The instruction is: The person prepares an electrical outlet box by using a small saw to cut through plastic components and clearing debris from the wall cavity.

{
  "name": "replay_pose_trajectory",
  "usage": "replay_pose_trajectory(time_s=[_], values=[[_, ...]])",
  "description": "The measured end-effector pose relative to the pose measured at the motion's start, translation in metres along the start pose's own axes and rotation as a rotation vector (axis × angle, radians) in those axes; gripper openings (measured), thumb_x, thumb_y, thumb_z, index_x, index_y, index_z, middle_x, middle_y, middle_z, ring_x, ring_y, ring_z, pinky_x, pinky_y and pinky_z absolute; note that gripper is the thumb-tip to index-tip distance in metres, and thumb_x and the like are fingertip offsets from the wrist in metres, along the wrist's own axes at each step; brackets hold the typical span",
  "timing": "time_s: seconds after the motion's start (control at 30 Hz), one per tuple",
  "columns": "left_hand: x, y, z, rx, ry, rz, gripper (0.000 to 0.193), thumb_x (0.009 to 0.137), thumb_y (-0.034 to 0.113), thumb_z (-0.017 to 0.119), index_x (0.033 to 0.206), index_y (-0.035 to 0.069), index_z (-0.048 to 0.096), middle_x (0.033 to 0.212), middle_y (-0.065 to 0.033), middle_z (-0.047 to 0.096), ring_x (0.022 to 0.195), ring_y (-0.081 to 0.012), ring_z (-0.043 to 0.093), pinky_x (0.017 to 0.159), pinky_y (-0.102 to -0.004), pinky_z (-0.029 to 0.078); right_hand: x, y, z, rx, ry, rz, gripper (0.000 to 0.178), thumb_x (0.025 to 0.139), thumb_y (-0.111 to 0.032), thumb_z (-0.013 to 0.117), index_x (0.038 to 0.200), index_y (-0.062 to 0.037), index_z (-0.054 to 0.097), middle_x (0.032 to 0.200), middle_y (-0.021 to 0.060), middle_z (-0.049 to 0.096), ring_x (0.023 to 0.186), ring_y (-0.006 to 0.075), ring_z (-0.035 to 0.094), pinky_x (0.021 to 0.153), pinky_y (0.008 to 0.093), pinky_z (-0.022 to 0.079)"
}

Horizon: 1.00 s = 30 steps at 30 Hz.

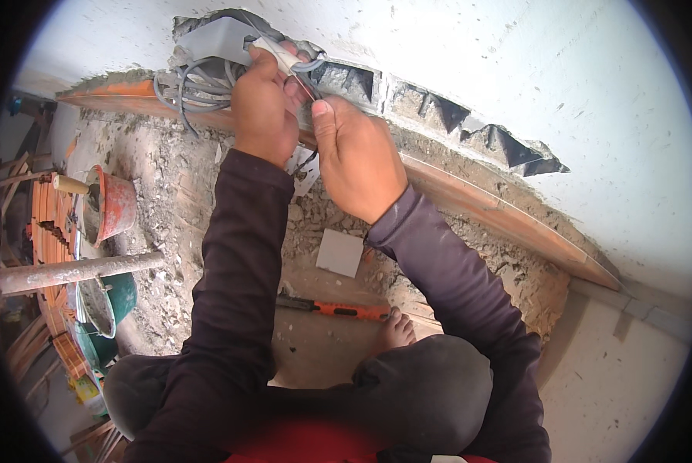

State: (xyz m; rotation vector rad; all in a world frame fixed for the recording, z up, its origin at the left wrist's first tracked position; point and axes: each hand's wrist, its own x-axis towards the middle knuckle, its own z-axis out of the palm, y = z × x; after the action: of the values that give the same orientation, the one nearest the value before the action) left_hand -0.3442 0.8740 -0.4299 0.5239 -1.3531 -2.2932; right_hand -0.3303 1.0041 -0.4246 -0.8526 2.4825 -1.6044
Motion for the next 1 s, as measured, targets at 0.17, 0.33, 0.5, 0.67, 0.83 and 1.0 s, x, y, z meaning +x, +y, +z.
replay_pose_trajectory(time_s=[0.17,0.33,0.5,0.67,0.83,1.0], values=[[0.003,-0.002,-0.005,-0.009,-0.041,-0.003,0.033,0.101,0.032,0.034,0.100,0.006,0.053,0.089,-0.0038,0.057,0.075,-0.0123,0.048,0.071,-0.0293,0.042,-0.002,0.001,-0.001,0.038,0.012,-0.005,0.032,0.099,-0.024,0.039,0.086,0.0001,0.053,0.069,0.0252,0.054,0.071,0.0468,0.054,0.061,0.0462,0.043],[0.000,0.000,0.000,-0.007,-0.007,0.012,0.033,0.101,0.034,0.035,0.099,0.006,0.053,0.087,-0.0030,0.057,0.069,-0.0115,0.043,0.069,-0.0289,0.041,0.000,0.000,-0.002,0.046,-0.025,0.012,0.032,0.099,-0.024,0.038,0.084,0.0001,0.053,0.068,0.0243,0.053,0.068,0.0461,0.052,0.060,0.0446,0.043],[0.002,-0.003,-0.004,-0.003,-0.030,0.013,0.033,0.101,0.034,0.036,0.098,0.007,0.054,0.088,-0.0028,0.057,0.071,-0.0119,0.045,0.070,-0.0290,0.042,-0.003,0.005,-0.004,0.053,-0.025,0.009,0.033,0.099,-0.025,0.039,0.084,0.0001,0.053,0.066,0.0231,0.051,0.064,0.0447,0.051,0.059,0.0442,0.042],[-0.001,-0.003,-0.001,-0.002,-0.004,0.015,0.032,0.101,0.033,0.036,0.098,0.007,0.054,0.087,-0.0021,0.057,0.070,-0.0114,0.044,0.068,-0.0285,0.041,-0.005,0.003,-0.004,0.031,-0.044,0.049,0.033,0.099,-0.025,0.038,0.083,0.0000,0.053,0.066,0.0228,0.051,0.065,0.0439,0.051,0.059,0.0448,0.042],[0.002,-0.005,-0.004,-0.028,-0.080,0.017,0.031,0.101,0.033,0.036,0.098,0.007,0.054,0.088,-0.0021,0.057,0.073,-0.0117,0.047,0.070,-0.0284,0.041,-0.004,-0.002,-0.010,0.028,-0.052,0.054,0.033,0.099,-0.024,0.038,0.083,0.0012,0.052,0.067,0.0236,0.053,0.067,0.0446,0.052,0.061,0.0464,0.042],[0.001,-0.005,-0.003,-0.025,-0.003,0.004,0.030,0.100,0.033,0.038,0.099,0.007,0.054,0.088,-0.0011,0.056,0.076,-0.0128,0.048,0.074,-0.0301,0.041,-0.005,0.002,-0.014,0.047,-0.068,-0.021,0.035,0.099,-0.025,0.037,0.082,0.0013,0.052,0.065,0.0212,0.049,0.061,0.0398,0.049,0.060,0.0425,0.041]])
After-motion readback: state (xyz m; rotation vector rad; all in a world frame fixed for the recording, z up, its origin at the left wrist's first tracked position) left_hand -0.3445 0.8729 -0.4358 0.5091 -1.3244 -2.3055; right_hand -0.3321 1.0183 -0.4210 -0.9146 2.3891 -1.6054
